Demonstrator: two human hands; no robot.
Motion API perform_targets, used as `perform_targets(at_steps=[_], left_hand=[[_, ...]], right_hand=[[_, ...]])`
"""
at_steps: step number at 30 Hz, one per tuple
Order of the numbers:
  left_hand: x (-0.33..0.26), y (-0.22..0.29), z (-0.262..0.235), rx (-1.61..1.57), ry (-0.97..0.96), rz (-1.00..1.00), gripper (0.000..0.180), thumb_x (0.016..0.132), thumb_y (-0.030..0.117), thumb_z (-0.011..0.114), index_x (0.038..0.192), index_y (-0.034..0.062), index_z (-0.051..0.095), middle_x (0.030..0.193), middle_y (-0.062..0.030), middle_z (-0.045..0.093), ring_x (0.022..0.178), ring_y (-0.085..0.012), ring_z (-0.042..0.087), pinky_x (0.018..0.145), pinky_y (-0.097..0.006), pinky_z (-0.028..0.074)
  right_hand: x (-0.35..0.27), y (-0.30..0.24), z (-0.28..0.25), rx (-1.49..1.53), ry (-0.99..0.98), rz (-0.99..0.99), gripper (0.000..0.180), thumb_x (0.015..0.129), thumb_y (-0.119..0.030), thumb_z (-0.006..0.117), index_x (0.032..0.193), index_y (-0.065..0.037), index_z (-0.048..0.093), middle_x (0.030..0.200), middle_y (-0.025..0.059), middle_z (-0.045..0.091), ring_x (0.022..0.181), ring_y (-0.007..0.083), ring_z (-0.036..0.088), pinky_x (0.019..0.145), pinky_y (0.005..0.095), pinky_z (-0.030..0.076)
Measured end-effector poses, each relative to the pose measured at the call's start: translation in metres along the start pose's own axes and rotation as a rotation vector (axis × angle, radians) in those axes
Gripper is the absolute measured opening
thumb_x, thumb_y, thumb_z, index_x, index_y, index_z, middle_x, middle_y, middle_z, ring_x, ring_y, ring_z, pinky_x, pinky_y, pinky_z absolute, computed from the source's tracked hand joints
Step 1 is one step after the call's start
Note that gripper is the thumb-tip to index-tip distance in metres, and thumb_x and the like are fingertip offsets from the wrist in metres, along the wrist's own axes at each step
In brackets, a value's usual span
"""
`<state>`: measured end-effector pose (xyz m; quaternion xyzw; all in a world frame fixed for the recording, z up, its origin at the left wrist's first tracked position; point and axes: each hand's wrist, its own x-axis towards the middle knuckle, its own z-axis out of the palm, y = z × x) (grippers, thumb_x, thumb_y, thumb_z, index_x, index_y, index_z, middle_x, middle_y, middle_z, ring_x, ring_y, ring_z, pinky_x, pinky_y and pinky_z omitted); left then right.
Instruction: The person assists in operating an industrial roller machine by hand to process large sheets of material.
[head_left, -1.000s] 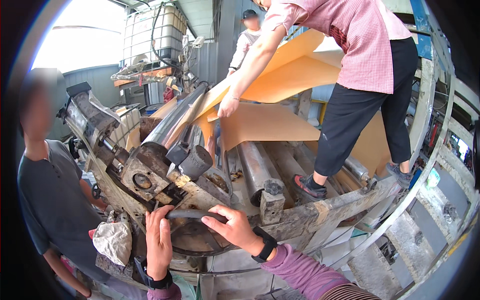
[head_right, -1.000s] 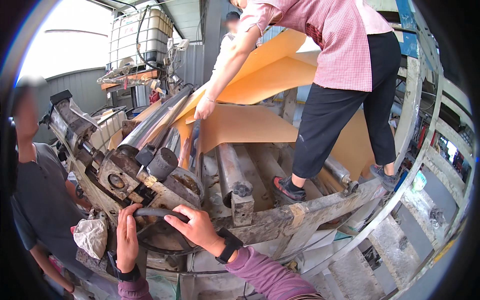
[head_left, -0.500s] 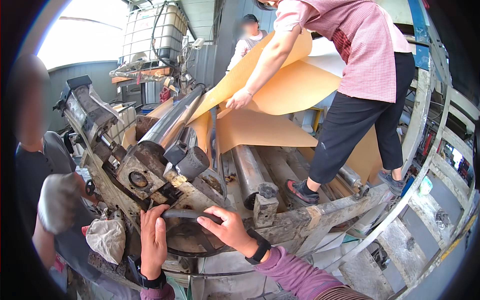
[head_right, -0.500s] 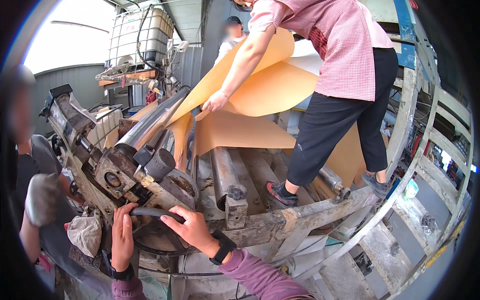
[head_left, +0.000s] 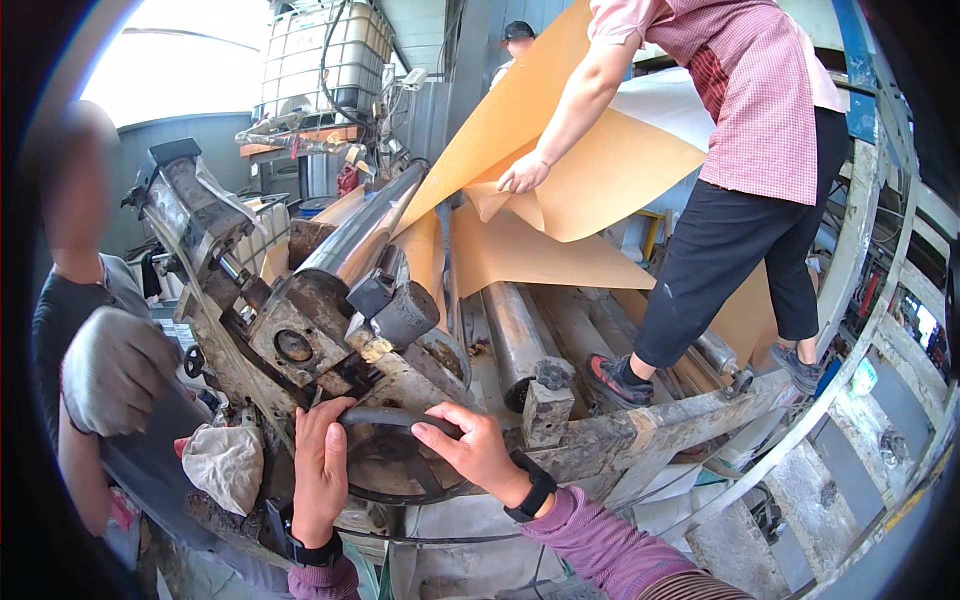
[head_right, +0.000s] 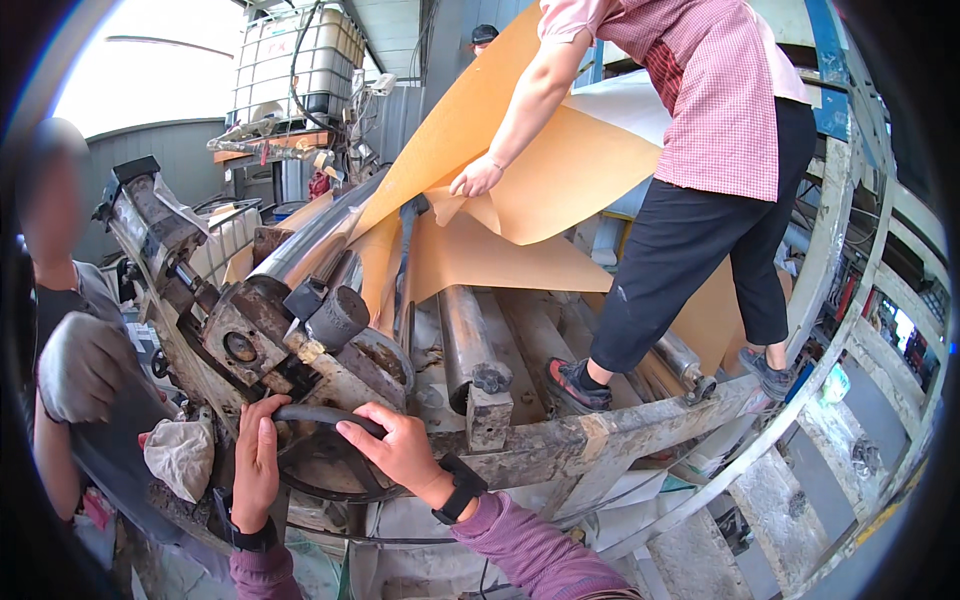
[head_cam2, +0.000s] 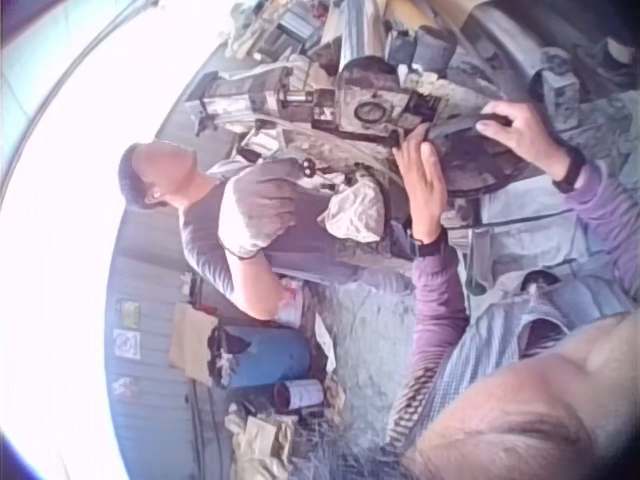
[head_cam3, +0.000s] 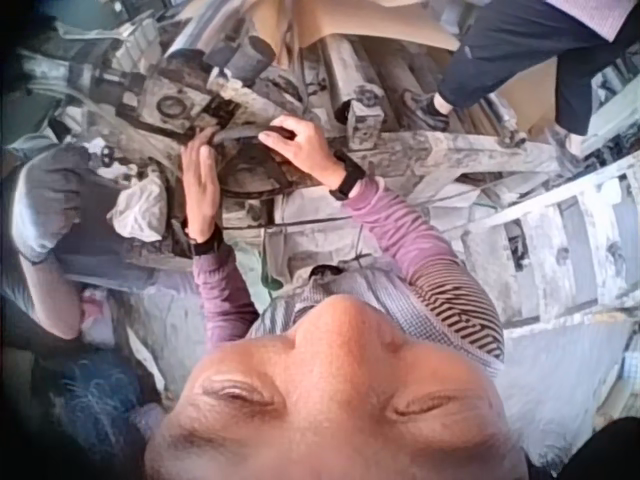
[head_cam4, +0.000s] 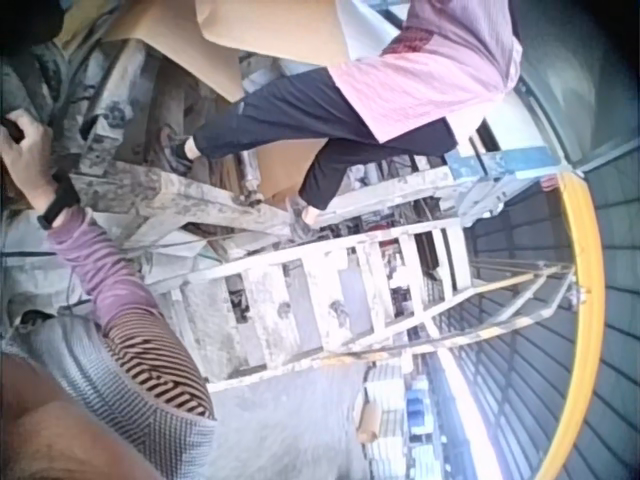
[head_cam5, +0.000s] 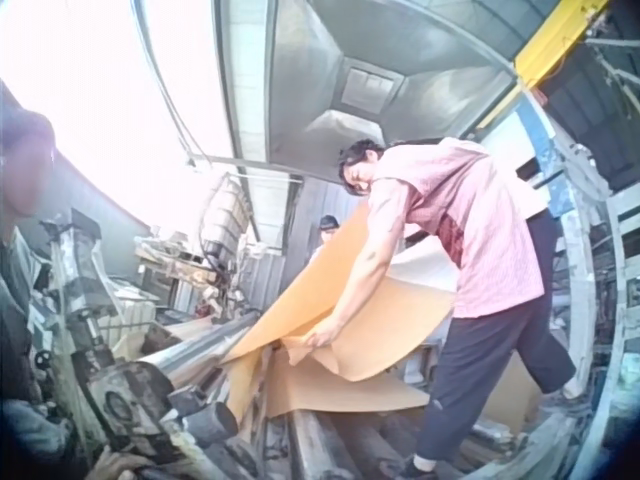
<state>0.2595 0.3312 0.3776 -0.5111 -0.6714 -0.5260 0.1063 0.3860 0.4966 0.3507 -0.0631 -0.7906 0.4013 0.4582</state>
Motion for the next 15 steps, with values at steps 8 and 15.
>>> perform_targets(at_steps=[8,15], left_hand=[[0.0019,-0.0015,0.0013,0.024,-0.006,0.009,0.035,0.103,0.024,0.033,0.117,0.0027,0.057,0.114,-0.0136,0.058,0.114,-0.0315,0.052,0.114,-0.049,0.017],[0.0019,0.0017,-0.0002,0.017,0.001,0.004,0.034,0.103,0.024,0.033,0.116,0.0031,0.057,0.113,-0.0137,0.059,0.114,-0.0317,0.053,0.114,-0.049,0.018]], right_hand=[[0.0022,0.0010,-0.0007,0.000,0.005,0.015,0.029,0.086,-0.031,0.072,0.091,-0.003,0.066,0.072,0.0130,0.064,0.059,0.0181,0.060,0.057,0.0295,0.047],[0.0006,-0.0017,-0.0011,0.004,-0.005,0.018,0.029,0.086,-0.031,0.072,0.092,-0.003,0.066,0.072,0.0130,0.064,0.058,0.0182,0.060,0.057,0.0295,0.047]])
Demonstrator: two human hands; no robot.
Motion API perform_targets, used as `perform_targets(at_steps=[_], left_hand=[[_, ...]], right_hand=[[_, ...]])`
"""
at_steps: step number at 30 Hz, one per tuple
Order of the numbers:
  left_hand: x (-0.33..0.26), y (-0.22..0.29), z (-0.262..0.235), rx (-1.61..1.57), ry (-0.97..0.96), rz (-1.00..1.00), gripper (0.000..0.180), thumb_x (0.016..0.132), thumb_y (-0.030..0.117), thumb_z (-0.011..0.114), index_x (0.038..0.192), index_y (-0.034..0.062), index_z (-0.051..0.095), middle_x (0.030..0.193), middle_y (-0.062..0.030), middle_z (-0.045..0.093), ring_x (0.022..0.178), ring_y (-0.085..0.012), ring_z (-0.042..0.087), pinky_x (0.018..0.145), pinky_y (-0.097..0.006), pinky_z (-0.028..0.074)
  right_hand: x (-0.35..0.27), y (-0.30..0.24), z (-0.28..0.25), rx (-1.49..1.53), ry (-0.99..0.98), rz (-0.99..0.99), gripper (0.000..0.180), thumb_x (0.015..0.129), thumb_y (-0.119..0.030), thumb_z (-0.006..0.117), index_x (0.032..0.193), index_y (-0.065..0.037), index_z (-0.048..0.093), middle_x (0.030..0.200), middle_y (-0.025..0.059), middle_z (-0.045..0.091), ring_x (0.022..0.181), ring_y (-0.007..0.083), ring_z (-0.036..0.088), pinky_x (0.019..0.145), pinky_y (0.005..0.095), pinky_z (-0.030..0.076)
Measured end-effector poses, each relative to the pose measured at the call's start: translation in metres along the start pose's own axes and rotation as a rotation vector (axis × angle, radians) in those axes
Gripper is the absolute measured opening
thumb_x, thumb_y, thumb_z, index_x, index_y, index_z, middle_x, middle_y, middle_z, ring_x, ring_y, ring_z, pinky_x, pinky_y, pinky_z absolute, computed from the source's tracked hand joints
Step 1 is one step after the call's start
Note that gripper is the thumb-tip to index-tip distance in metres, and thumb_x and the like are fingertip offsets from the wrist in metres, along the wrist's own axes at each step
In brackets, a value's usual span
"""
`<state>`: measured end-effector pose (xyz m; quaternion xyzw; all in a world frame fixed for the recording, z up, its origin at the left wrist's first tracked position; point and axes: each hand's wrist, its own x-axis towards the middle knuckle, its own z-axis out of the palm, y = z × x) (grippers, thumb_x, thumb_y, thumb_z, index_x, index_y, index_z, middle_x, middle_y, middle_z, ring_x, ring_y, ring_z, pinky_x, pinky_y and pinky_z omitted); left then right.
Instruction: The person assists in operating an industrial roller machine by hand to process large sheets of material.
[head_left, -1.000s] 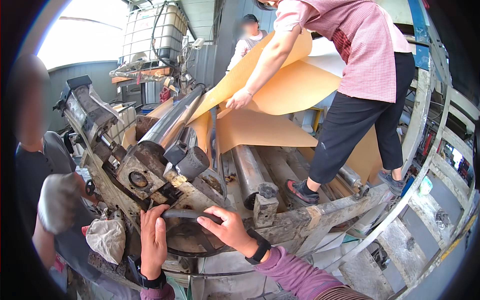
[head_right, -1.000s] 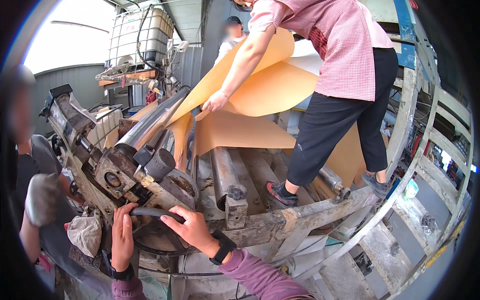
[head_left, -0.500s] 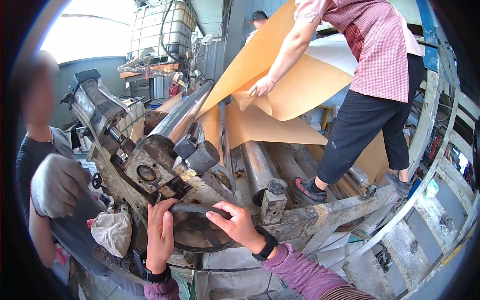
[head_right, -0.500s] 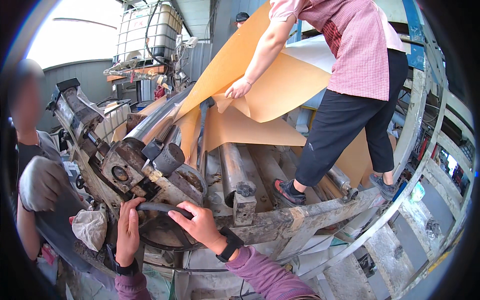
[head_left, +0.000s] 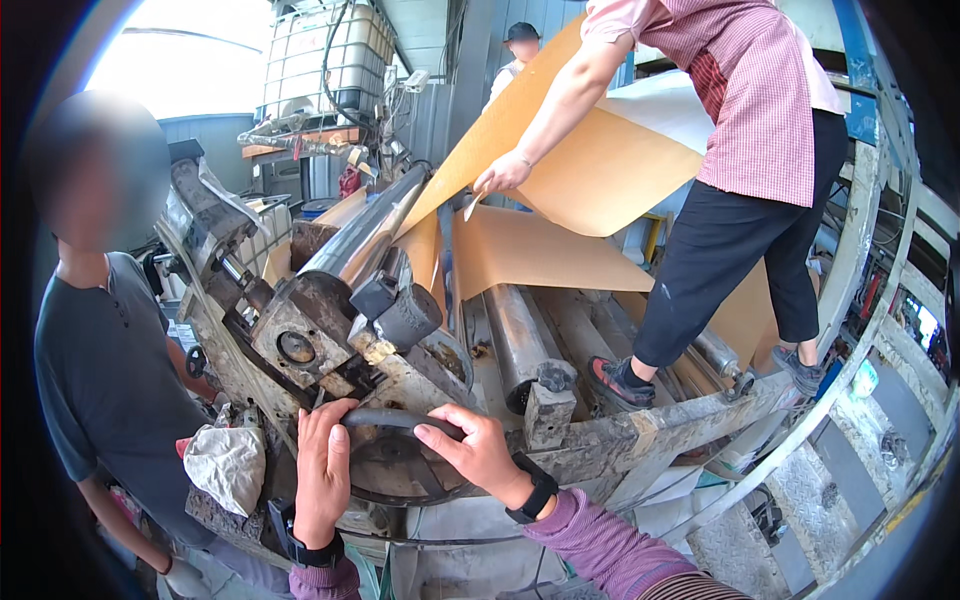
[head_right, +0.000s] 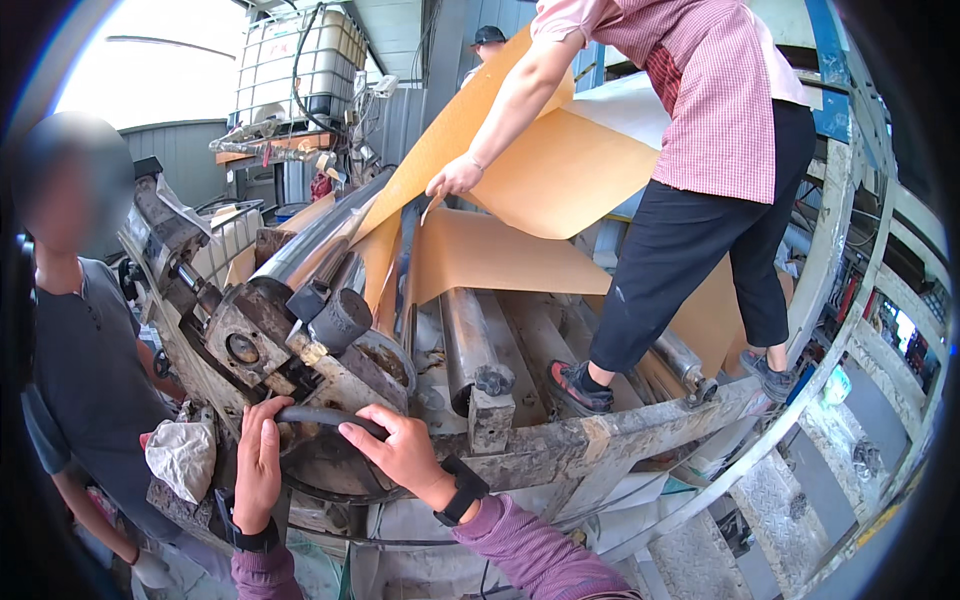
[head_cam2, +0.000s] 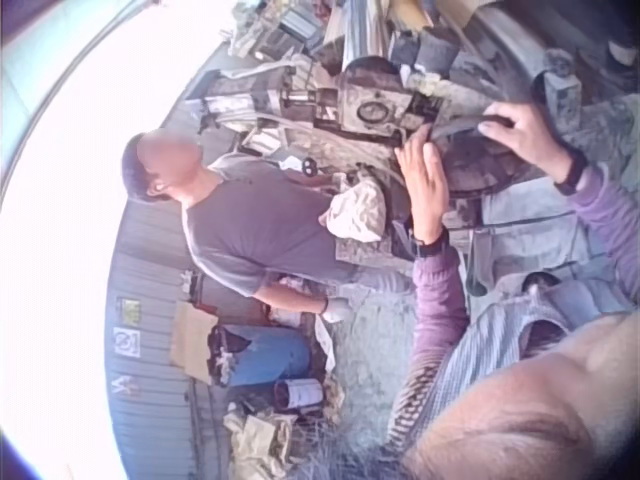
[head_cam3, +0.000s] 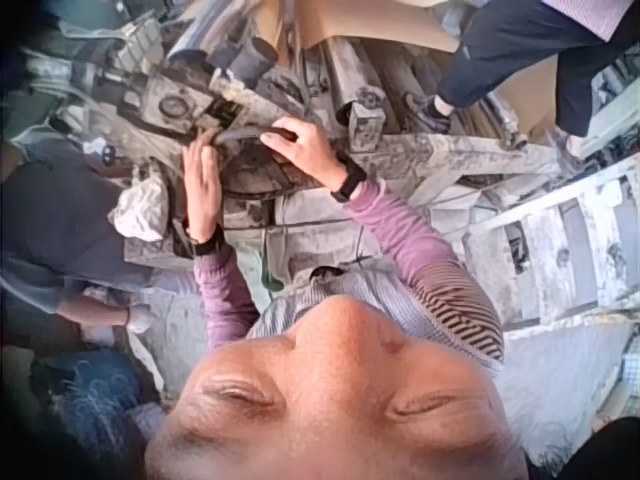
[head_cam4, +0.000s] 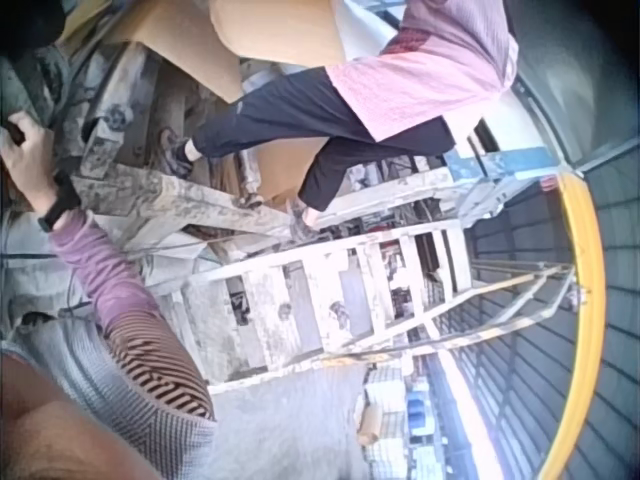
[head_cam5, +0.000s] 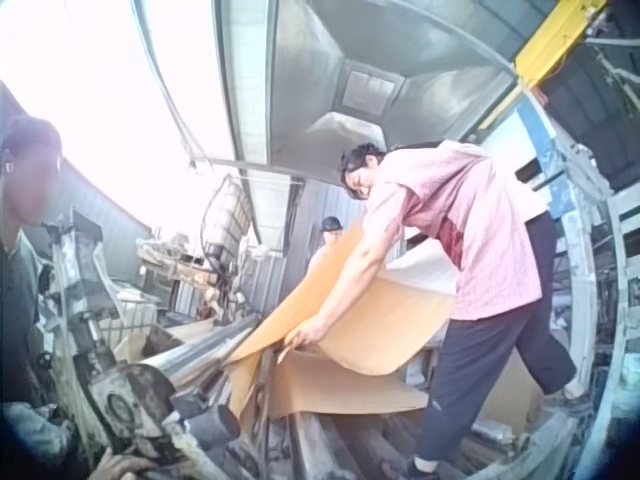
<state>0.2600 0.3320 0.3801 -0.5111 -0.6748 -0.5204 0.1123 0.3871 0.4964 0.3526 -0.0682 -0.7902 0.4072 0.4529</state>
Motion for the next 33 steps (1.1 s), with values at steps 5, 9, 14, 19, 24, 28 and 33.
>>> perform_targets(at_steps=[5,9,14,19,24,28,33], left_hand=[[-0.0011,0.0003,-0.0003,0.004,-0.009,0.001,0.034,0.103,0.023,0.033,0.116,0.0028,0.057,0.111,-0.0133,0.059,0.113,-0.0300,0.053,0.114,-0.046,0.018],[-0.0022,-0.0015,0.0001,-0.014,-0.011,0.001,0.034,0.103,0.023,0.033,0.116,0.0034,0.057,0.113,-0.0133,0.059,0.114,-0.0314,0.052,0.114,-0.049,0.017],[-0.0011,0.0004,-0.0010,-0.012,-0.012,-0.004,0.033,0.102,0.021,0.034,0.116,0.0036,0.058,0.113,-0.0132,0.059,0.115,-0.0313,0.052,0.114,-0.049,0.018],[-0.0030,-0.0027,-0.0024,-0.022,0.001,-0.008,0.034,0.102,0.022,0.033,0.116,0.0033,0.058,0.113,-0.0133,0.060,0.114,-0.0318,0.053,0.114,-0.049,0.018],[0.0012,-0.0028,-0.0023,-0.032,-0.006,0.005,0.032,0.103,0.022,0.034,0.116,0.0038,0.058,0.112,-0.0128,0.060,0.114,-0.0312,0.053,0.113,-0.049,0.018],[-0.0009,-0.0023,-0.0024,-0.044,-0.019,-0.006,0.032,0.103,0.022,0.035,0.116,0.0042,0.058,0.112,-0.0122,0.059,0.113,-0.0302,0.053,0.114,-0.048,0.017],[-0.0026,-0.0030,-0.0036,-0.051,-0.025,-0.026,0.033,0.103,0.023,0.035,0.116,0.0042,0.058,0.112,-0.0122,0.058,0.113,-0.0302,0.053,0.114,-0.048,0.017]], right_hand=[[-0.0002,-0.0014,-0.0018,-0.029,-0.005,0.003,0.029,0.087,-0.031,0.071,0.092,-0.003,0.066,0.072,0.0127,0.063,0.059,0.0183,0.059,0.057,0.0295,0.047],[-0.0003,-0.0023,-0.0015,-0.012,-0.002,0.001,0.028,0.087,-0.030,0.071,0.091,-0.003,0.066,0.072,0.0123,0.063,0.058,0.0186,0.059,0.057,0.0295,0.047],[-0.0011,-0.0013,-0.0005,-0.017,0.019,0.005,0.029,0.086,-0.031,0.072,0.092,-0.002,0.066,0.071,0.0124,0.063,0.059,0.0187,0.060,0.057,0.0298,0.047],[-0.0002,0.0043,0.0028,-0.029,-0.006,0.016,0.031,0.086,-0.032,0.071,0.093,-0.003,0.066,0.071,0.0133,0.063,0.059,0.0180,0.060,0.057,0.0298,0.046],[0.0009,-0.0006,-0.0002,-0.003,-0.014,0.001,0.031,0.087,-0.032,0.071,0.094,-0.002,0.066,0.072,0.0117,0.064,0.060,0.0155,0.059,0.057,0.0294,0.046],[-0.0001,0.0000,-0.0018,-0.014,-0.016,0.025,0.031,0.087,-0.032,0.071,0.093,-0.002,0.066,0.073,0.0093,0.064,0.062,0.0116,0.056,0.060,0.0274,0.046],[-0.0009,0.0027,0.0000,-0.007,-0.014,0.029,0.031,0.087,-0.032,0.071,0.093,-0.002,0.066,0.074,0.0086,0.064,0.063,0.0110,0.056,0.060,0.0270,0.046]])
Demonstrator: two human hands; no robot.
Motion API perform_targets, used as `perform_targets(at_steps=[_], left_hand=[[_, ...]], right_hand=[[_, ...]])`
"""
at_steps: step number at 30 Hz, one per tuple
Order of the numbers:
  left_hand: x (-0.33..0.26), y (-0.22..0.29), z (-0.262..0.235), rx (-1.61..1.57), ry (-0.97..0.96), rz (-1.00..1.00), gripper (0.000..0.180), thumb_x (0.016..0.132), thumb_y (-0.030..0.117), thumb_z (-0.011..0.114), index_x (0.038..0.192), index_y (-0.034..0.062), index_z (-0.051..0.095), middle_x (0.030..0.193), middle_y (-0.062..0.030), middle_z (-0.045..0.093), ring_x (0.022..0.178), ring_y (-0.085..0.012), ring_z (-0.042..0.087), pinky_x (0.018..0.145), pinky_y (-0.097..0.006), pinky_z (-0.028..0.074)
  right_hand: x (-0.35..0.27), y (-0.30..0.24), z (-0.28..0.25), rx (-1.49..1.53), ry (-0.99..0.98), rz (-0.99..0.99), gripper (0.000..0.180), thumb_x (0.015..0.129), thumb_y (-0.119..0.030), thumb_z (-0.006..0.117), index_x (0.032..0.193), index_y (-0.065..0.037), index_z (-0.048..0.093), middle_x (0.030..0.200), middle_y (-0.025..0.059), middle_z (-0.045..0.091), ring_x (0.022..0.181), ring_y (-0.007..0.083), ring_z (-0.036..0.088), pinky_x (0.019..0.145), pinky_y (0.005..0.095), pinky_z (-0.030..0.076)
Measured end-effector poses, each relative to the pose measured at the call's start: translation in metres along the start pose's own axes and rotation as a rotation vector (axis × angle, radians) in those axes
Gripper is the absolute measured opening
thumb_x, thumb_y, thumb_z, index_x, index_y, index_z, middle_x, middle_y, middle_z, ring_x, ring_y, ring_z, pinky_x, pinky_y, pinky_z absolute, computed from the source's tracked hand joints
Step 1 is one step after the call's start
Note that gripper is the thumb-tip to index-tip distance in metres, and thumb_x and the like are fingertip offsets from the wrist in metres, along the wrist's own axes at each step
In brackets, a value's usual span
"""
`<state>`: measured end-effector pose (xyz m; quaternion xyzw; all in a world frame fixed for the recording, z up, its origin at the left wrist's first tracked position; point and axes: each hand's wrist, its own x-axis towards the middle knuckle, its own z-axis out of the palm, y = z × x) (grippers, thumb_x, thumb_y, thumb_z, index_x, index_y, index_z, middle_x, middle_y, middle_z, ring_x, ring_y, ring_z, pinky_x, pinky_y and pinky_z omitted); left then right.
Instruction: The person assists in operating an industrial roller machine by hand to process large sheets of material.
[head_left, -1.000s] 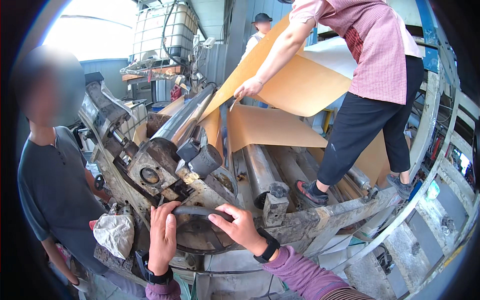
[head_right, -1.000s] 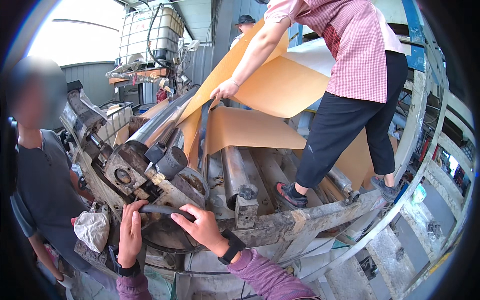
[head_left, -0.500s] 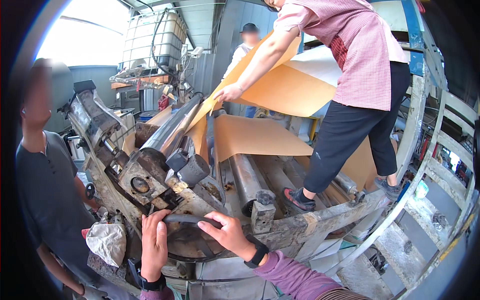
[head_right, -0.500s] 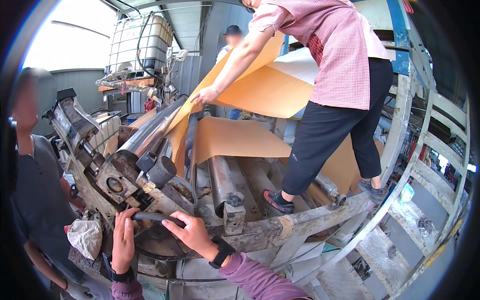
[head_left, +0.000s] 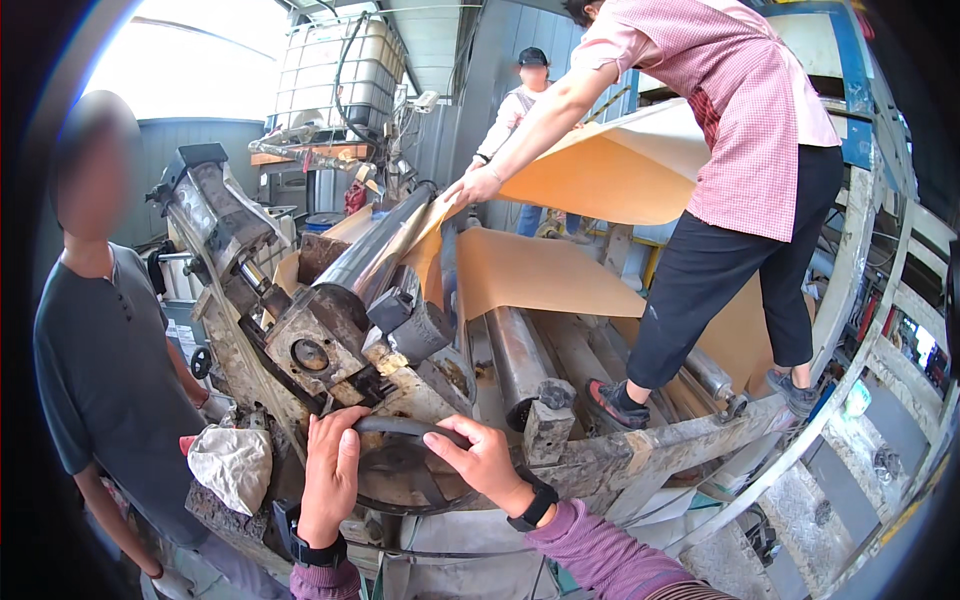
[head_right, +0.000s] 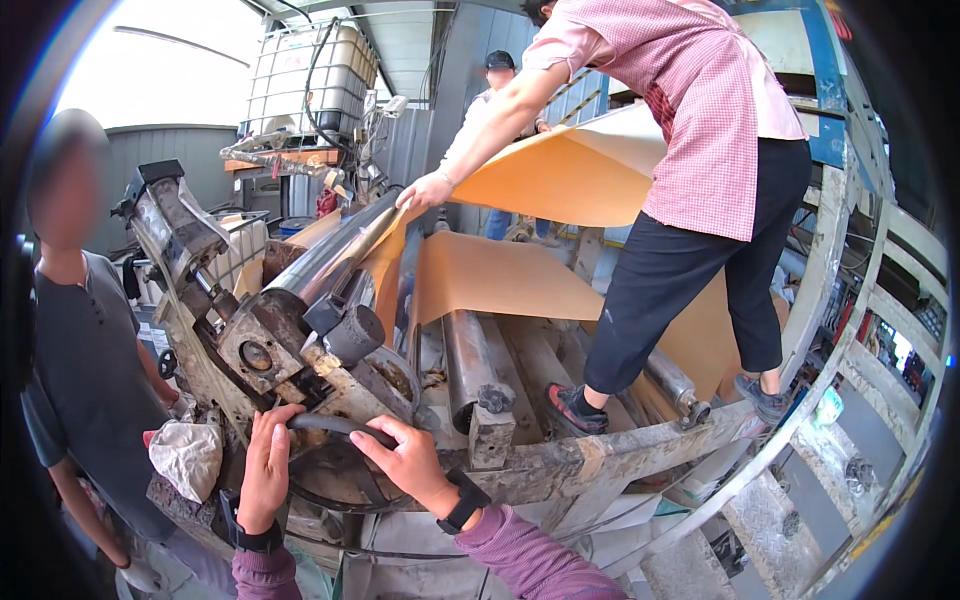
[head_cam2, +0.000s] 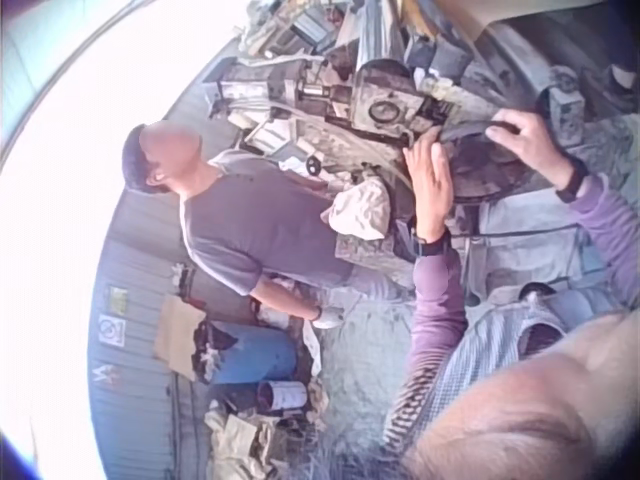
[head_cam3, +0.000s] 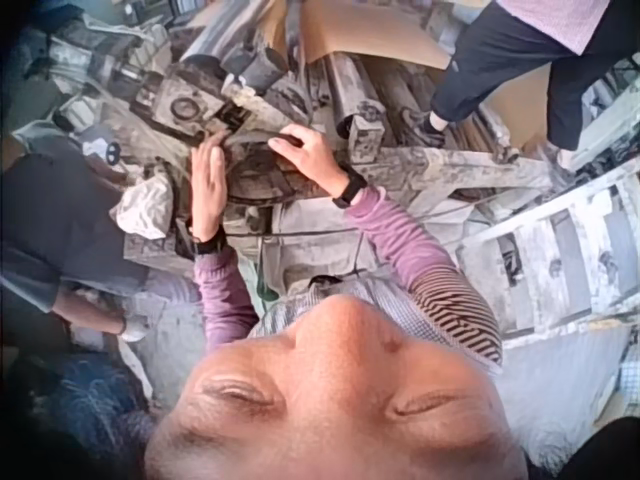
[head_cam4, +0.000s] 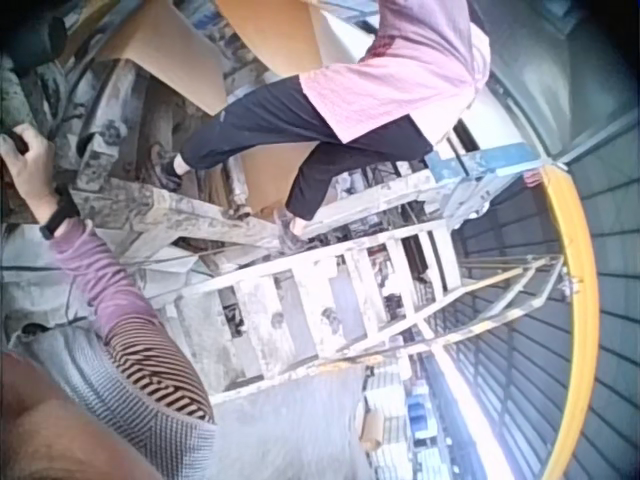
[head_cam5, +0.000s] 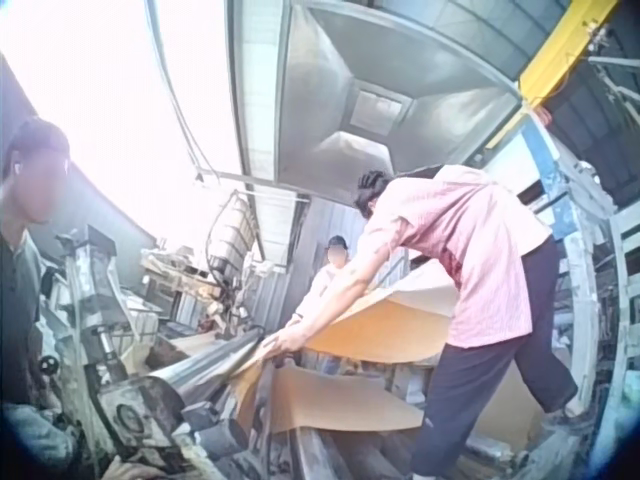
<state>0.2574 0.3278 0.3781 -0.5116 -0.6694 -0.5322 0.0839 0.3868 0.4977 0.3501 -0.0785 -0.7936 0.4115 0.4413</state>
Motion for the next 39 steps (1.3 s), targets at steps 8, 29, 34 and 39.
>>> perform_targets(at_steps=[8,29,34,39], left_hand=[[-0.0002,0.0011,0.0003,0.014,0.021,0.018,0.032,0.103,0.020,0.033,0.115,0.0036,0.058,0.113,-0.0130,0.060,0.114,-0.0310,0.053,0.114,-0.048,0.019],[0.0000,0.0005,-0.0011,-0.020,-0.025,0.040,0.032,0.103,0.024,0.037,0.119,0.0045,0.056,0.115,-0.0125,0.058,0.115,-0.0307,0.052,0.114,-0.048,0.018],[-0.0014,0.0003,-0.0059,-0.004,-0.015,0.041,0.032,0.103,0.023,0.036,0.119,0.0044,0.057,0.114,-0.0127,0.058,0.115,-0.0308,0.052,0.114,-0.047,0.019],[0.0044,-0.0009,-0.0030,0.003,-0.027,0.042,0.033,0.103,0.021,0.034,0.118,0.0040,0.057,0.113,-0.0134,0.058,0.115,-0.0312,0.052,0.114,-0.047,0.019]], right_hand=[[0.0003,-0.0025,0.0007,-0.036,0.022,-0.011,0.028,0.086,-0.028,0.072,0.092,-0.001,0.067,0.071,0.0077,0.062,0.063,0.0108,0.056,0.060,0.0267,0.046],[-0.0004,-0.0061,-0.0026,-0.005,0.012,0.036,0.029,0.085,-0.028,0.073,0.092,-0.001,0.066,0.073,0.0062,0.065,0.064,0.0073,0.055,0.060,0.0257,0.046],[-0.0008,-0.0065,0.0006,-0.001,0.000,0.032,0.030,0.085,-0.029,0.073,0.093,-0.001,0.066,0.073,0.0066,0.065,0.064,0.0077,0.056,0.060,0.0260,0.046],[0.0029,-0.0045,-0.0008,-0.005,0.010,0.023,0.030,0.086,-0.030,0.072,0.093,-0.002,0.066,0.071,0.0079,0.064,0.062,0.0106,0.056,0.059,0.0272,0.046]])
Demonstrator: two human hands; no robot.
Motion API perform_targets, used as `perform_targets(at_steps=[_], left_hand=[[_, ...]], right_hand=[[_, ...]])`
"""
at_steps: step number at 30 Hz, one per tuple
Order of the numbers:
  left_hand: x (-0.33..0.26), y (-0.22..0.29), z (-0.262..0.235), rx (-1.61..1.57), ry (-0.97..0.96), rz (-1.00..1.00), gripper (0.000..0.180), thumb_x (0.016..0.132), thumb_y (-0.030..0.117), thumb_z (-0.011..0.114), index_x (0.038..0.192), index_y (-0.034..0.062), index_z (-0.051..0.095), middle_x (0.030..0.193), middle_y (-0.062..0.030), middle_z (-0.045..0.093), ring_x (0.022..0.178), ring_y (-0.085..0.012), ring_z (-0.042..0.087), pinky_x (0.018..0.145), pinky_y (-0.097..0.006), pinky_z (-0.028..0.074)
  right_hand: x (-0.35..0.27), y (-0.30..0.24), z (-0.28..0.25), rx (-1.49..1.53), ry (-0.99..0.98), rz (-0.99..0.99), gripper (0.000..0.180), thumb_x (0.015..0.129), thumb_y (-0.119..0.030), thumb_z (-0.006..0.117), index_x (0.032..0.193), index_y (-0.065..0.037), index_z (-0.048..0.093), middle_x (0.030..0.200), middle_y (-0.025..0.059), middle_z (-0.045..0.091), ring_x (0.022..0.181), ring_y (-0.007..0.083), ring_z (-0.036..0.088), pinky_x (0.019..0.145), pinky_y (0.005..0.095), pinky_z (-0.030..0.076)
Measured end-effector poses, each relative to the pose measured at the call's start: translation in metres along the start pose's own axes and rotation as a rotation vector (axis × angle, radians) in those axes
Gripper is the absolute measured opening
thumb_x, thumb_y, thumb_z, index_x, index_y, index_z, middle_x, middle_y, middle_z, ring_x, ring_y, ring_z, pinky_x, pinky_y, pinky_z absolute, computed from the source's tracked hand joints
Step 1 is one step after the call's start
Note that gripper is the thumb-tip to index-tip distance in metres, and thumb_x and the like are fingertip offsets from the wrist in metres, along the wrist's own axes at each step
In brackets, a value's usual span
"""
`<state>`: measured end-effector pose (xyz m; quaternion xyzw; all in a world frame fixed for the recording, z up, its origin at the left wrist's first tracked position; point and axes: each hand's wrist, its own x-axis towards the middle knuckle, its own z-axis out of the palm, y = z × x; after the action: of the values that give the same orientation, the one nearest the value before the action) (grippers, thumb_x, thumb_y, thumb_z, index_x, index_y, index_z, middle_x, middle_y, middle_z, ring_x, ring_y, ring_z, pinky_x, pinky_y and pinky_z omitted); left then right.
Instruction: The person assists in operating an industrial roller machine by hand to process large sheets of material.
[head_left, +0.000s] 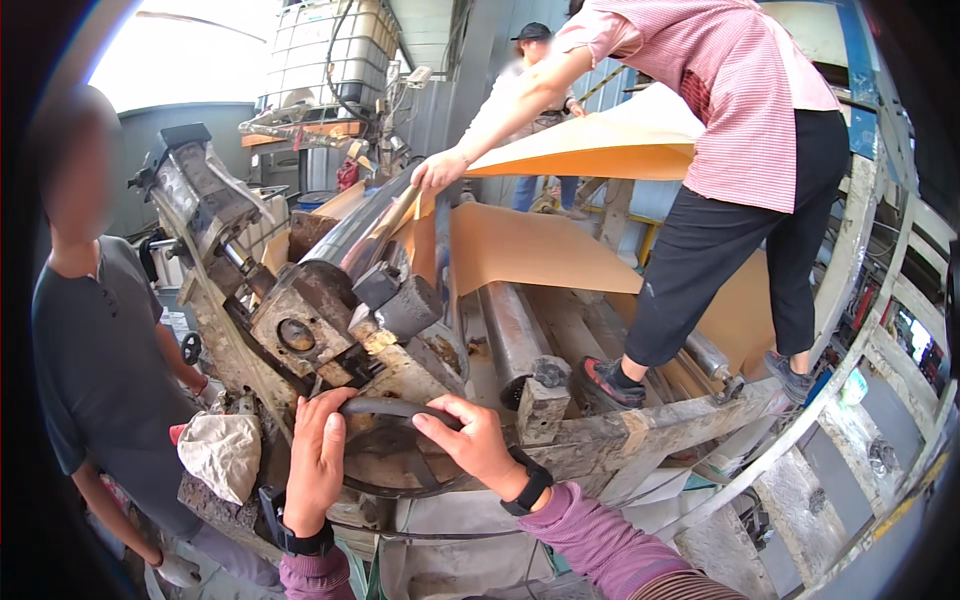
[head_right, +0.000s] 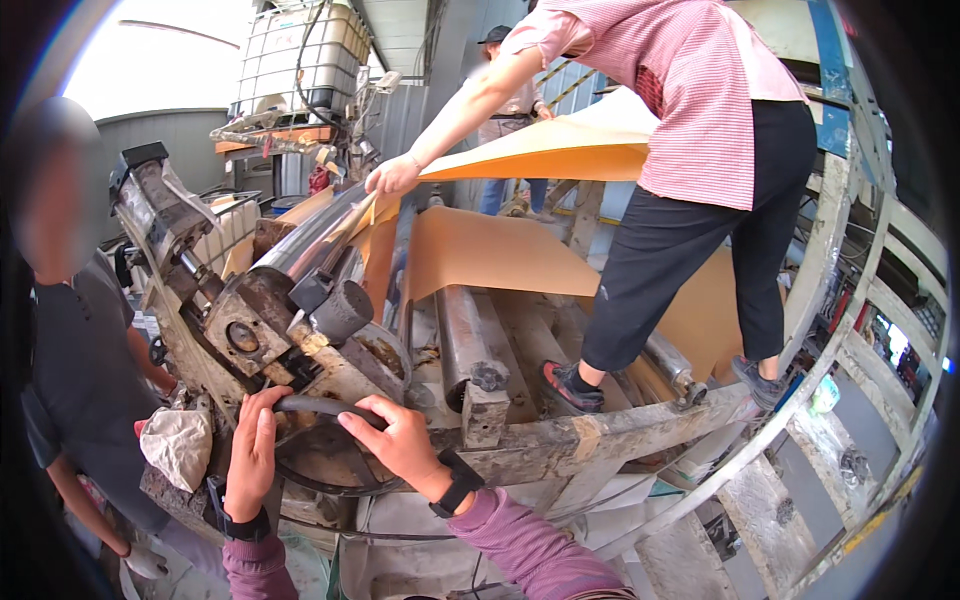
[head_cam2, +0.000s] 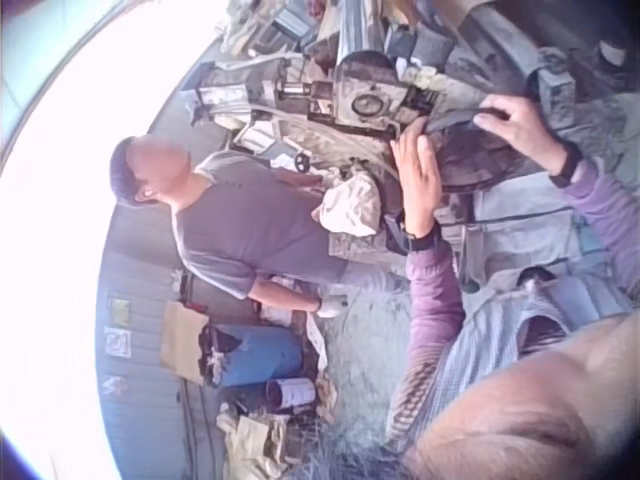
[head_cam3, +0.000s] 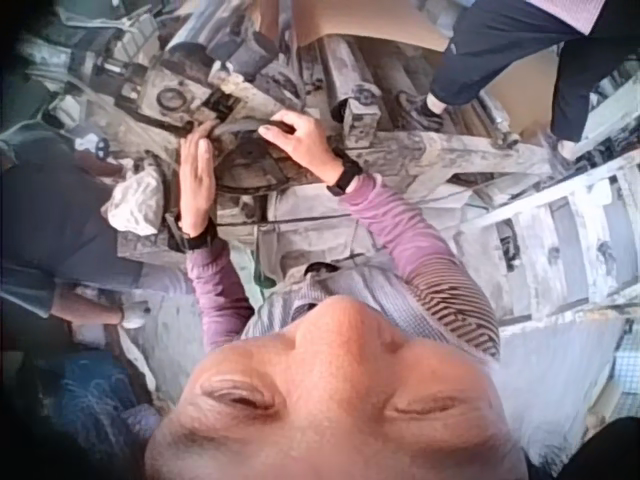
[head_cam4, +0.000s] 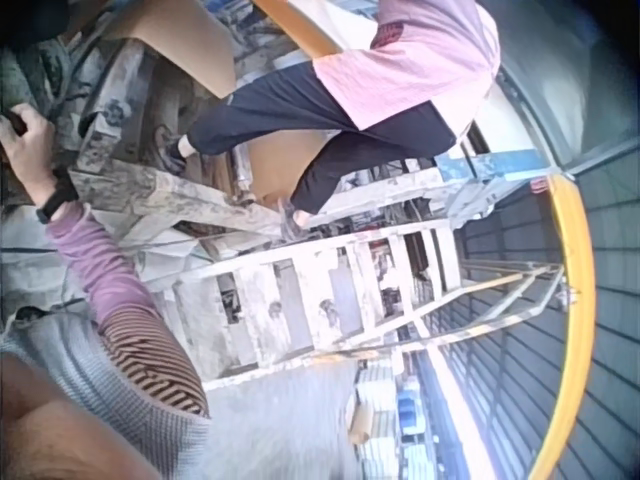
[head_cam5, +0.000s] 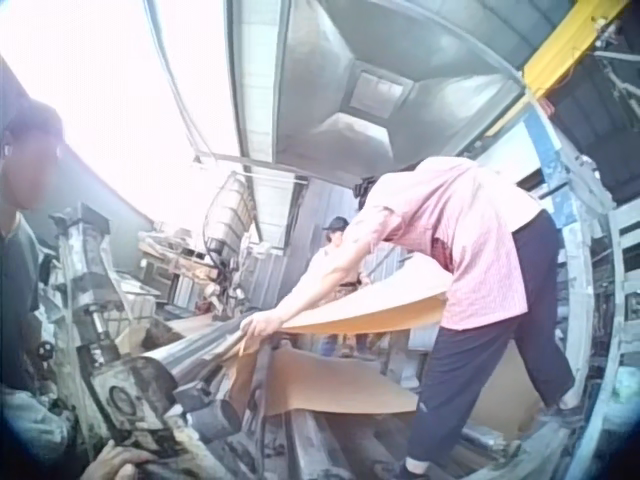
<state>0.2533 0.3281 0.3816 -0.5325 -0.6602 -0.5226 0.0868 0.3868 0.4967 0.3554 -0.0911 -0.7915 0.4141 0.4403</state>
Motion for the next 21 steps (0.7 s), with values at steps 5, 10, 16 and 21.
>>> perform_targets(at_steps=[5,10,16,21], left_hand=[[-0.0017,0.0011,0.0023,0.003,0.011,0.009,0.033,0.103,0.020,0.033,0.117,0.0027,0.057,0.111,-0.0134,0.059,0.112,-0.0294,0.053,0.113,-0.043,0.021],[-0.0057,0.0021,-0.0016,0.030,0.010,-0.015,0.033,0.102,0.019,0.033,0.118,0.0019,0.057,0.113,-0.0136,0.059,0.113,-0.0280,0.053,0.114,-0.041,0.021],[-0.0009,0.0005,0.0043,-0.022,0.006,0.011,0.030,0.101,0.019,0.039,0.120,0.0040,0.057,0.116,-0.0133,0.058,0.116,-0.0310,0.052,0.114,-0.049,0.018],[-0.0014,-0.0006,-0.0007,-0.008,-0.014,0.012,0.031,0.101,0.022,0.040,0.121,0.0038,0.056,0.116,-0.0134,0.058,0.116,-0.0311,0.052,0.113,-0.049,0.018]], right_hand=[[-0.0016,0.0000,-0.0010,0.001,0.006,-0.015,0.029,0.086,-0.030,0.072,0.092,-0.002,0.066,0.070,0.0098,0.063,0.061,0.0119,0.056,0.058,0.0281,0.046],[-0.0027,0.0028,0.0039,0.038,-0.012,-0.024,0.023,0.086,-0.022,0.073,0.091,0.000,0.066,0.068,0.0018,0.060,0.064,0.0046,0.051,0.058,0.0240,0.043],[-0.0016,0.0030,-0.0026,0.058,0.019,-0.011,0.026,0.086,-0.026,0.073,0.091,-0.002,0.066,0.069,0.0044,0.061,0.064,0.0059,0.054,0.059,0.0256,0.045],[-0.0018,-0.0022,-0.0011,0.047,-0.011,0.028,0.027,0.086,-0.026,0.073,0.092,-0.001,0.066,0.068,0.0027,0.060,0.063,0.0059,0.051,0.058,0.0249,0.043]])
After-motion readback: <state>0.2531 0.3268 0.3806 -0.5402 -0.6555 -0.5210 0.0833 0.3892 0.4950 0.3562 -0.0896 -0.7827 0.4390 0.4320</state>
